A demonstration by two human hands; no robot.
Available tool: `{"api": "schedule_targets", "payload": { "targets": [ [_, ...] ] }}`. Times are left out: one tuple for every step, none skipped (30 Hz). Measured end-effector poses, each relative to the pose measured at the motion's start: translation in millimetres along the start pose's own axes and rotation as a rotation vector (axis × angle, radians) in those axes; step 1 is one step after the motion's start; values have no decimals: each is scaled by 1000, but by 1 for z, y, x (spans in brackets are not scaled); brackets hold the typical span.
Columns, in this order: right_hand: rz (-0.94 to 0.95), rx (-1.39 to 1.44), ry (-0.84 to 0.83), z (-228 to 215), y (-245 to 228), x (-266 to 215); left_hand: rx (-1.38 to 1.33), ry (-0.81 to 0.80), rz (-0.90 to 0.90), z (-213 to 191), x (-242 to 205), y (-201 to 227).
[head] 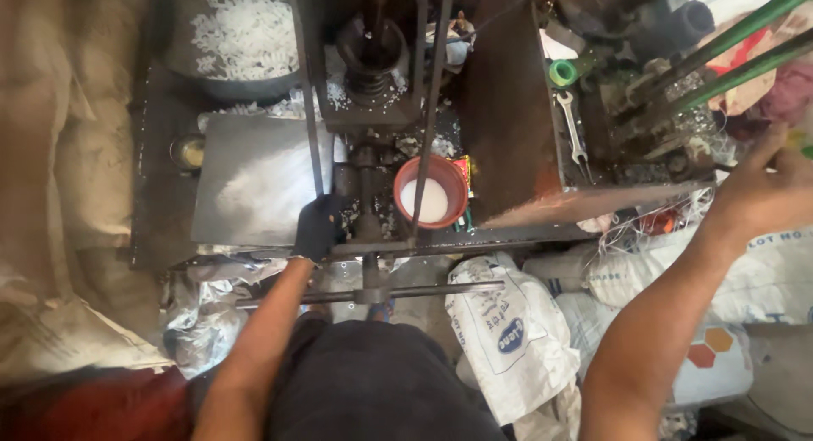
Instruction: The person operates a manual machine by repeatedly turning a crank with both hands. They periodically pause to clear white granular material from the machine's surface with their hands.
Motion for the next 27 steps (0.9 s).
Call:
{"api": "schedule_targets", "payload": {
  "targets": [
    [-10, -49, 26, -1, 2, -1, -26, -9, 38, 1, 1, -2],
    [-21, -98, 53, 0, 3, -2, -53, -18, 75, 2, 2, -3],
    [-28, -149, 83, 1, 4, -3, -79, -29, 118, 3, 6, -2],
    [-34, -89, 86, 3, 6, -2, -44, -36, 132, 4, 9, -3],
    [-40, -31, 85, 5, 6, -3, -7, -45, 143, 5, 9, -4],
    [-45, 28, 84, 6, 7, -4, 29, -54, 155, 5, 7, -5],
    [-29, 8, 89, 8, 8, -5, 2, -55, 82, 5, 6, -9],
    [-12, -12, 93, 9, 10, -5, -25, -57, 10, 7, 5, -13],
    [4, -32, 97, 11, 11, -7, -50, -58, -65, 6, 4, -17],
    [-27, -10, 130, 10, 10, -10, -18, -40, 61, 4, 3, -10],
    [-61, 13, 167, 12, 9, -10, 11, -21, 188, 3, 2, -3],
    [-66, 20, 181, 13, 11, -11, 39, -3, 317, 2, 0, 5],
    [-72, 29, 194, 16, 11, -11, 4, -30, 178, 3, 2, 1],
    [-49, 22, 185, 19, 14, -10, -30, -58, 40, 5, 3, -3],
    [-28, 17, 173, 22, 15, -9, -62, -86, -102, 6, 2, -8],
    [120, -82, 68, 29, 22, -7, -102, -88, -145, 7, 2, -8],
    [232, -142, -9, 32, 25, -6, -142, -90, -189, 7, 1, -9],
    [305, -164, -64, 33, 21, -11, -181, -92, -234, 7, 1, -9],
    [266, -111, 3, 29, 6, -20, -281, -95, -249, 8, -2, -10],
    [201, -7, 95, 24, -15, -35, -381, -97, -265, 9, -2, -11],
    [142, 112, 161, 23, -42, -58, -480, -103, -293, 12, -5, -14],
    [117, 274, 124, 28, -75, -90, -311, -64, -91, 4, -3, -8],
    [101, 445, 32, 34, -110, -129, -145, -35, 114, -2, -2, 0],
    [96, 619, -95, 46, -148, -172, 18, -14, 322, -1, -5, 9],
    [98, 745, -261, 66, -191, -217, -111, -36, 150, 1, -4, 1],
    [114, 824, -442, 87, -225, -258, -235, -58, -26, 3, -5, -6],
    [136, 866, -627, 111, -254, -295, -353, -76, -200, 5, -7, -11]
  ]
}}
Point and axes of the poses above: each hand's wrist, its own x-axis towards the middle knuckle, its own z-axis out of the palm, y = z × x, the point moved 5 cm from there along x, towards the middle knuckle
